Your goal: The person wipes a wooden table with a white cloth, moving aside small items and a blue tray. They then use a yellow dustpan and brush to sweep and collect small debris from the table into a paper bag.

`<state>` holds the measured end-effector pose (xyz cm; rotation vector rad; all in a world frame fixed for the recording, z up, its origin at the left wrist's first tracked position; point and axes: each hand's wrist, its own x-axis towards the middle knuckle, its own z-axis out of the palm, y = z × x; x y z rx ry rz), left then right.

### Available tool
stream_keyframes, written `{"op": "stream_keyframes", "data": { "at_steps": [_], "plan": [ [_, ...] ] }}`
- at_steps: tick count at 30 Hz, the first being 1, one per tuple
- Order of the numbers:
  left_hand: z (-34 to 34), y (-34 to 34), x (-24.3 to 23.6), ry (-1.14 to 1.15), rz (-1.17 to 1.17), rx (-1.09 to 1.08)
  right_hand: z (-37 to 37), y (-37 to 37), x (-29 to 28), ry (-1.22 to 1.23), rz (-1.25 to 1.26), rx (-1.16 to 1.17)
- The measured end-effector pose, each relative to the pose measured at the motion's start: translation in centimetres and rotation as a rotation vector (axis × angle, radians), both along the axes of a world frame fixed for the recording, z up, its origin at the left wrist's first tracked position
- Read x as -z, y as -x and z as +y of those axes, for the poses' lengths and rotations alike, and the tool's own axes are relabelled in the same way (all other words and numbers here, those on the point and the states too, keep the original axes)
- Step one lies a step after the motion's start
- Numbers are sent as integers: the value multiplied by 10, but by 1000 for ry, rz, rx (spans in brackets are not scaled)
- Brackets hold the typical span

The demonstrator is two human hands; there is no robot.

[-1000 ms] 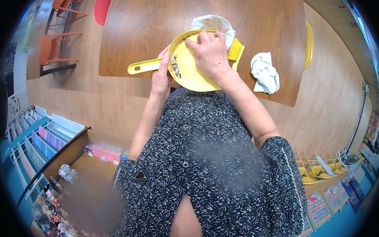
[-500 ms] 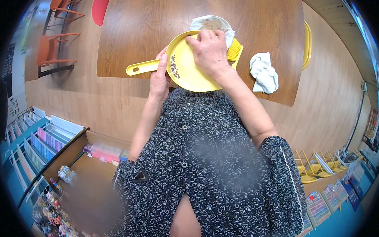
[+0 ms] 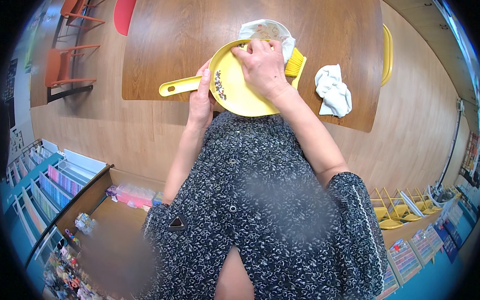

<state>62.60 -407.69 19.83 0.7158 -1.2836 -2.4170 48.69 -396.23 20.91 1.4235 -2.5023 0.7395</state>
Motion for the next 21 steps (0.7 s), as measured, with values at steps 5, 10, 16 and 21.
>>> {"op": "stream_keyframes", "data": {
  "at_steps": [5,10,16,21],
  "plan": [
    [-1,-1,5,12,-22,-2,23,16,-1,-29,34,118],
    [-2,-1,8,-18,-11,-15,33,14,-5,-38,20,131],
    [-1,1,4,-32,2,-17,6,-9,-2,-15,9,-45],
    [-1,1,4,0,-16,-3,6,0,2,-31,13,2]
  ]
}}
